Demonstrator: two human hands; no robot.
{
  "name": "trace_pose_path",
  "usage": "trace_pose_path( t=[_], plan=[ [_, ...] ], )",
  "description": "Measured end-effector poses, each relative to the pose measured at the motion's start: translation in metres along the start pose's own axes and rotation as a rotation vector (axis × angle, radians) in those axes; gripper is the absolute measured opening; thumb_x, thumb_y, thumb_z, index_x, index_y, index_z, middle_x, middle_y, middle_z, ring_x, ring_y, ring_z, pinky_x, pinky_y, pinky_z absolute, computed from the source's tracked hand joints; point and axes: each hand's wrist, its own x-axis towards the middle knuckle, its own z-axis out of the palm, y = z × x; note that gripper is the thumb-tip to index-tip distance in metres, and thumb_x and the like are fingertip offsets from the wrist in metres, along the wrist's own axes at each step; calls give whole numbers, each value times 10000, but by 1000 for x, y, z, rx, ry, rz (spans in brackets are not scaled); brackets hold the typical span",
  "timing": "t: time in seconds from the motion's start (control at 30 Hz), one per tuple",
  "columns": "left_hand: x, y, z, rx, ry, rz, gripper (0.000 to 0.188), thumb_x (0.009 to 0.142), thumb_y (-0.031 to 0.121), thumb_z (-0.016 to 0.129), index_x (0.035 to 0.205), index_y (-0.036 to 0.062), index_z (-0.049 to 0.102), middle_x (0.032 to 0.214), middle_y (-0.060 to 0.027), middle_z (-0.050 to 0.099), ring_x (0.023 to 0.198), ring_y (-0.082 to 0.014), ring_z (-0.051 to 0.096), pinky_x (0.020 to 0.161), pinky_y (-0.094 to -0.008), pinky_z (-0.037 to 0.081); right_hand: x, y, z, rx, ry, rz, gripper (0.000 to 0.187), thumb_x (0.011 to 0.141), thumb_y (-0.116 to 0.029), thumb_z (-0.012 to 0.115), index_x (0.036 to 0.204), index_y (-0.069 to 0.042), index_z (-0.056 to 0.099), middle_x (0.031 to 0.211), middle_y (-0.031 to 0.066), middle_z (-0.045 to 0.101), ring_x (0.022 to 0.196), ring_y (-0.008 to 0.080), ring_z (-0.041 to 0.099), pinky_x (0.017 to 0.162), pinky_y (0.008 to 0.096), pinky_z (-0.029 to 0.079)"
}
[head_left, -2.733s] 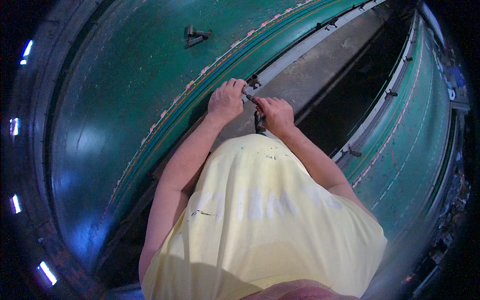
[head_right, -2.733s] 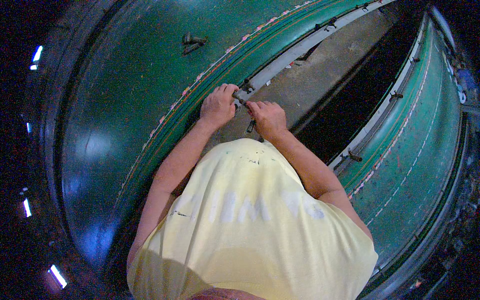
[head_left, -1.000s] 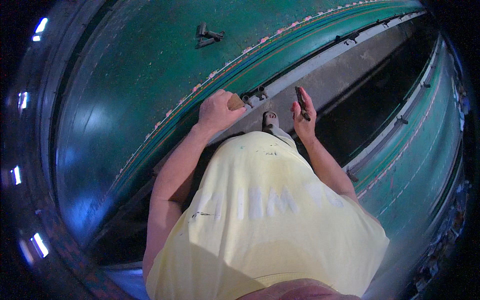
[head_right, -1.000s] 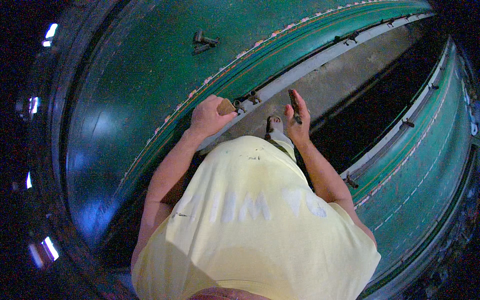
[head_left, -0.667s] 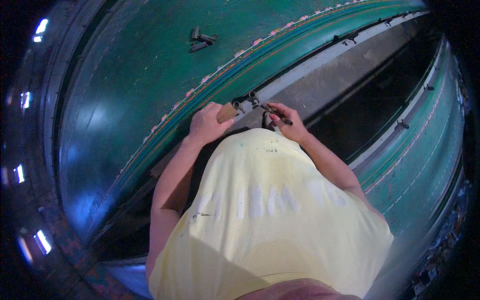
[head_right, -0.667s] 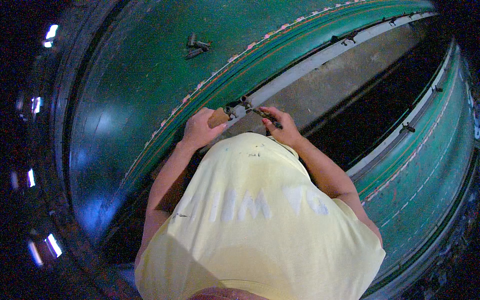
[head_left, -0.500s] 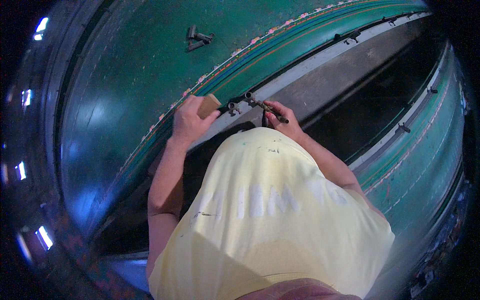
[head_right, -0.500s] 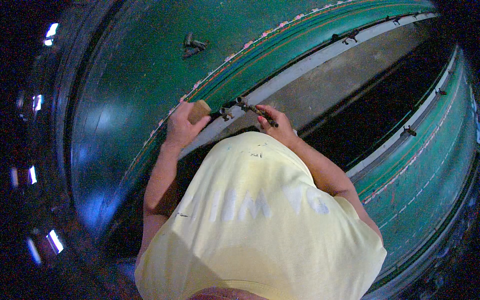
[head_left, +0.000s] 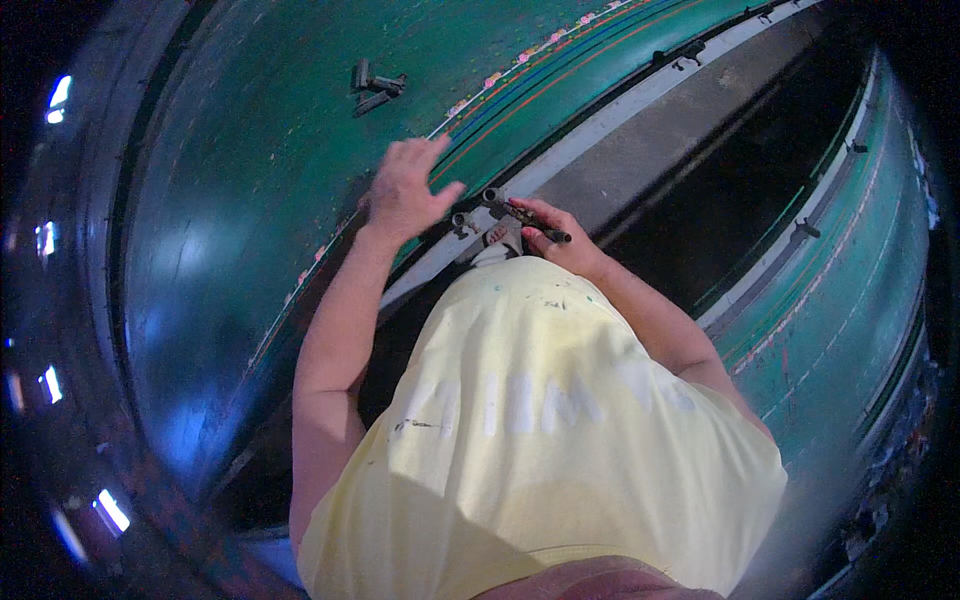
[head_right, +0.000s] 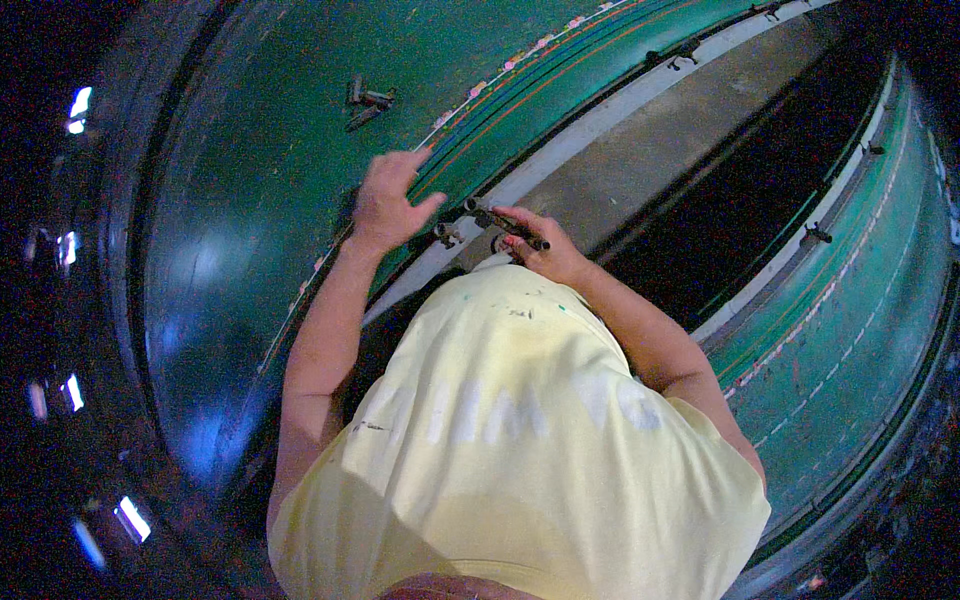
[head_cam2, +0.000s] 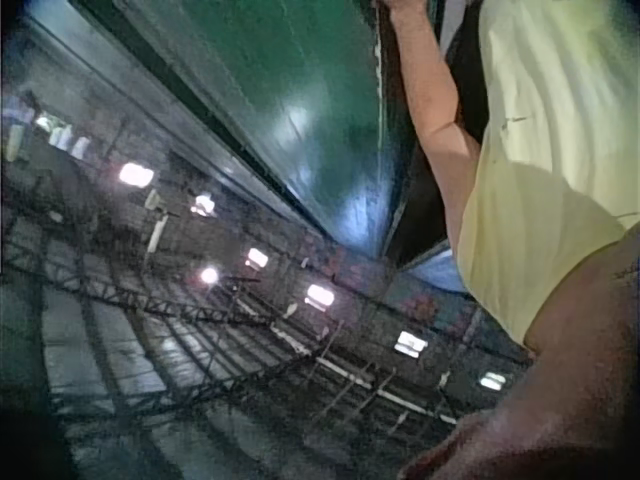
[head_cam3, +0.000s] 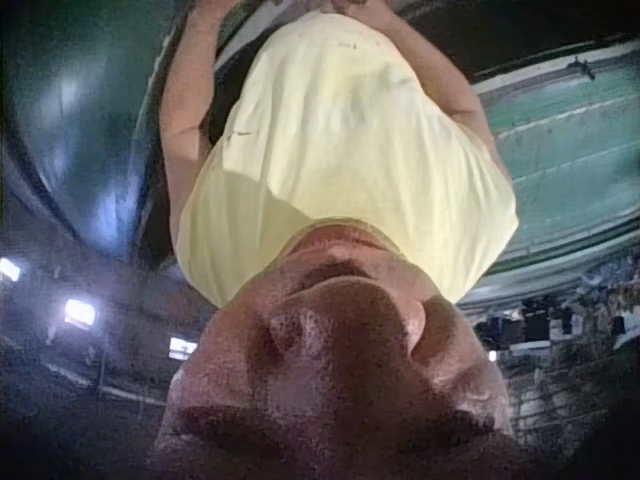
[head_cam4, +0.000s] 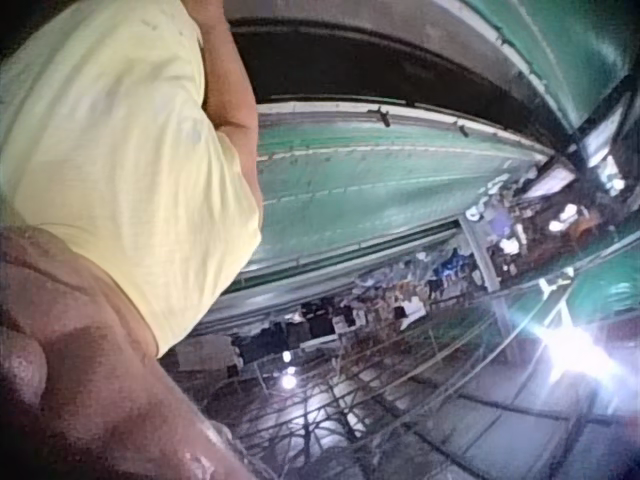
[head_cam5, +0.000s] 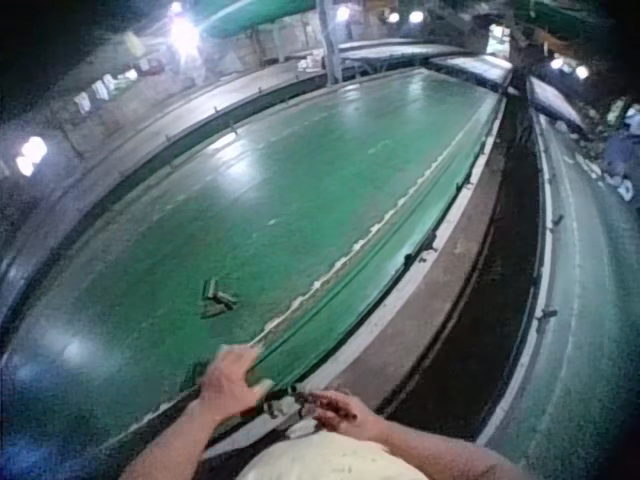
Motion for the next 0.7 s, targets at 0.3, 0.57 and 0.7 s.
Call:
trace_pose_path(
  t=[0.3, 0.57, 0.7],
  plan=[
    [12, 23, 41, -399, -283, 79, 334, 786, 243, 945, 1054, 87, 819, 944, -128, 776, 931, -320, 759, 848, -467, 603, -21, 7, -26, -415, 40, -243, 453, 954, 66, 704, 1389, -51, 754, 1128, 126, 806, 1002, 205, 740, 905, 344, 580],
    [27, 56, -3, -524, -4, 233, 256, 766, 199, 921, 949, 78, 789, 907, -139, 761, 873, -368, 751, 775, -479, 601, -15, -58, 33, -806, 525, -711, 667, 796, 33, 879, 1433, -85, 724, 1166, 179, 711, 1047, 333, 722, 855, 420, 590],
    [6, 66, -10, -676, -115, -19, 267, 824, 209, 928, 987, 35, 806, 916, -136, 774, 881, -326, 770, 792, -439, 614, -3, -65, 48, -720, 461, -812, 633, 791, 13, 899, 1397, -82, 739, 1124, 160, 726, 989, 329, 728, 838, 404, 584]
  ],
)
